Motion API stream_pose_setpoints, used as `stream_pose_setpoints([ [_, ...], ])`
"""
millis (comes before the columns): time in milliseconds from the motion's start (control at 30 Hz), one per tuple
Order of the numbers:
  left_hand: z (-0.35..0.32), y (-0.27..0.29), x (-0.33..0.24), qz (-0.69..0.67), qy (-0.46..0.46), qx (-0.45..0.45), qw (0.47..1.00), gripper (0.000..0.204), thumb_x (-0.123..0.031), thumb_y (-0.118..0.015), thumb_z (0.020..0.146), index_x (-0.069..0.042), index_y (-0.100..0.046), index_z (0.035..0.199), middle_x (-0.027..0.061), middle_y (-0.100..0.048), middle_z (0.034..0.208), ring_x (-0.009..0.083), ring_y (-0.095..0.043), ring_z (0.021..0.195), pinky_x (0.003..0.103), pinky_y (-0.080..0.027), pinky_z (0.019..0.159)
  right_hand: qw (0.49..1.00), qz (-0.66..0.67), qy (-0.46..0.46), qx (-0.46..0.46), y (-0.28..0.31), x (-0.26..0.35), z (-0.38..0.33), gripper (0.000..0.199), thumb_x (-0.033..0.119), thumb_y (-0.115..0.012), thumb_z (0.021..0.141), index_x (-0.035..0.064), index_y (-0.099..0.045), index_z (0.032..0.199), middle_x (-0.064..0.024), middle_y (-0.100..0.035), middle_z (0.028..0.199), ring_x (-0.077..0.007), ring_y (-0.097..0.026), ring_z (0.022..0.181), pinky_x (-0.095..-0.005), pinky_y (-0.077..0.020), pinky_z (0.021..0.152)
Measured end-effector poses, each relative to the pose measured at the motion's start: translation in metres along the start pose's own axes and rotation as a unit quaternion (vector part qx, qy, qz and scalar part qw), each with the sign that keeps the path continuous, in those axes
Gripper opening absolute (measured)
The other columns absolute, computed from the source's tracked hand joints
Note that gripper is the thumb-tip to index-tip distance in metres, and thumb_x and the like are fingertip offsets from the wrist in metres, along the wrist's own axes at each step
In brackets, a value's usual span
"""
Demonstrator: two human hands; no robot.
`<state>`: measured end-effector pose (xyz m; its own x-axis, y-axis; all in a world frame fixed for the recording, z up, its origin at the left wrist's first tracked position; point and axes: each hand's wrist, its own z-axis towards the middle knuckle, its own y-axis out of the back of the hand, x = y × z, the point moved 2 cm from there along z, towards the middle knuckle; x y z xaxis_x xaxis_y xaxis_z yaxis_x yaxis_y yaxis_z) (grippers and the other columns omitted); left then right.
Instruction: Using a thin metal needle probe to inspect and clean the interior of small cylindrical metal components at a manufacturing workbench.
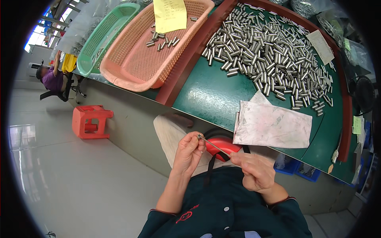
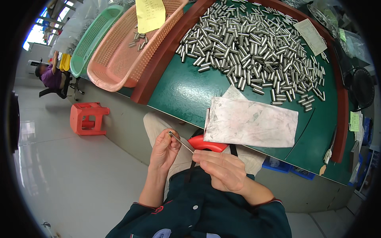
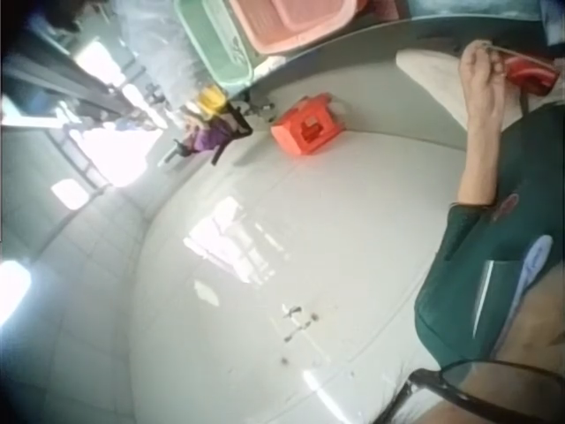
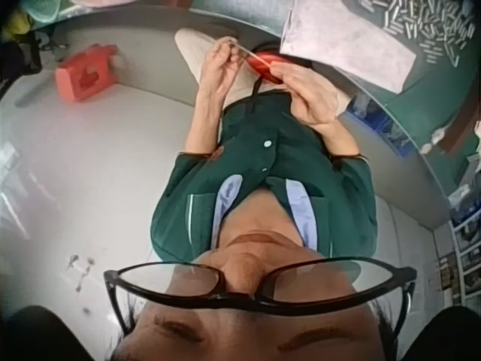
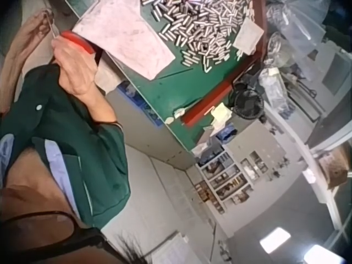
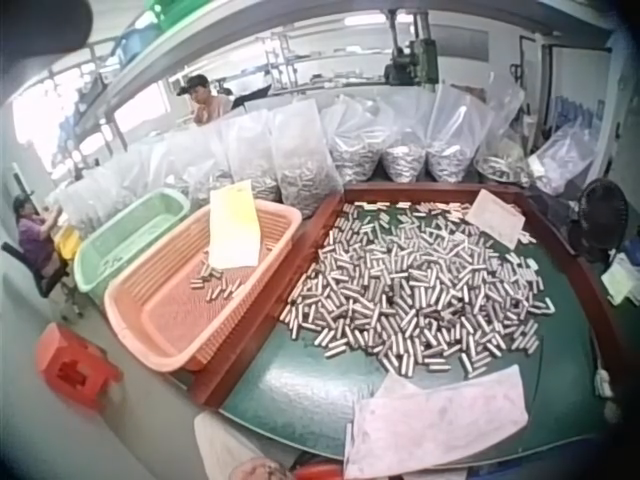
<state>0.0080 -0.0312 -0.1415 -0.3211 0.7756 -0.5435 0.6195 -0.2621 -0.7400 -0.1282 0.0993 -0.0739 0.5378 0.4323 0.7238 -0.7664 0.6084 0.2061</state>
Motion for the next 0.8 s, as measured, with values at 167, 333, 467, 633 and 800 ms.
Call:
stream_pose_setpoints([
  [167,-0.001,-0.005,0.002,-0.039,0.014,-0.015,0.999,0.016,-0.013,-0.056,0.083,0.000,-0.053,0.093,0.0033,-0.052,0.076,0.0076,-0.044,0.064,0.018,-0.037,0.057,0.999,0.021,0.010,-0.022,-0.001,-0.002,-0.005,0.025,0.002,-0.065,0.073,-0.0022,-0.052,0.094,-0.0177,-0.063,0.086,-0.0305,-0.063,0.078,-0.0330,-0.0532,0.063],
  [333,0.000,-0.002,0.011,-0.097,0.048,-0.008,0.994,0.014,-0.013,-0.053,0.085,-0.001,-0.053,0.093,0.0031,-0.052,0.075,0.0079,-0.044,0.064,0.018,-0.038,0.058,0.998,0.018,0.052,0.000,-0.003,-0.002,-0.007,0.031,0.010,-0.070,0.070,-0.0015,-0.052,0.093,-0.0163,-0.063,0.085,-0.0299,-0.063,0.078,-0.0340,-0.0537,0.064],
  [467,-0.001,-0.003,0.015,-0.121,0.042,-0.009,0.992,0.013,-0.014,-0.050,0.087,-0.002,-0.053,0.093,0.0030,-0.052,0.075,0.0083,-0.045,0.064,0.019,-0.039,0.059,0.997,0.046,0.059,0.008,-0.003,0.000,-0.006,0.029,0.004,-0.068,0.070,-0.0020,-0.052,0.093,-0.0175,-0.062,0.088,-0.0302,-0.063,0.079,-0.0335,-0.0535,0.065],
  [633,0.002,-0.002,0.008,-0.123,0.022,0.010,0.992,0.014,-0.014,-0.049,0.087,-0.002,-0.051,0.094,0.0029,-0.051,0.076,0.0083,-0.044,0.065,0.019,-0.039,0.059,1.000,0.005,0.019,0.008,-0.003,0.001,-0.003,0.027,-0.008,-0.059,0.069,-0.0030,-0.051,0.095,-0.0188,-0.062,0.090,-0.0315,-0.063,0.081,-0.0338,-0.0532,0.066],
  [800,-0.001,-0.010,0.005,-0.142,0.034,0.001,0.989,0.014,-0.014,-0.049,0.087,-0.001,-0.051,0.094,0.0030,-0.049,0.076,0.0081,-0.044,0.065,0.019,-0.038,0.059,1.000,0.003,0.031,0.003,-0.003,0.000,-0.006,0.029,-0.012,-0.056,0.068,-0.0027,-0.050,0.095,-0.0191,-0.062,0.089,-0.0324,-0.062,0.083,-0.0347,-0.0533,0.066],
])
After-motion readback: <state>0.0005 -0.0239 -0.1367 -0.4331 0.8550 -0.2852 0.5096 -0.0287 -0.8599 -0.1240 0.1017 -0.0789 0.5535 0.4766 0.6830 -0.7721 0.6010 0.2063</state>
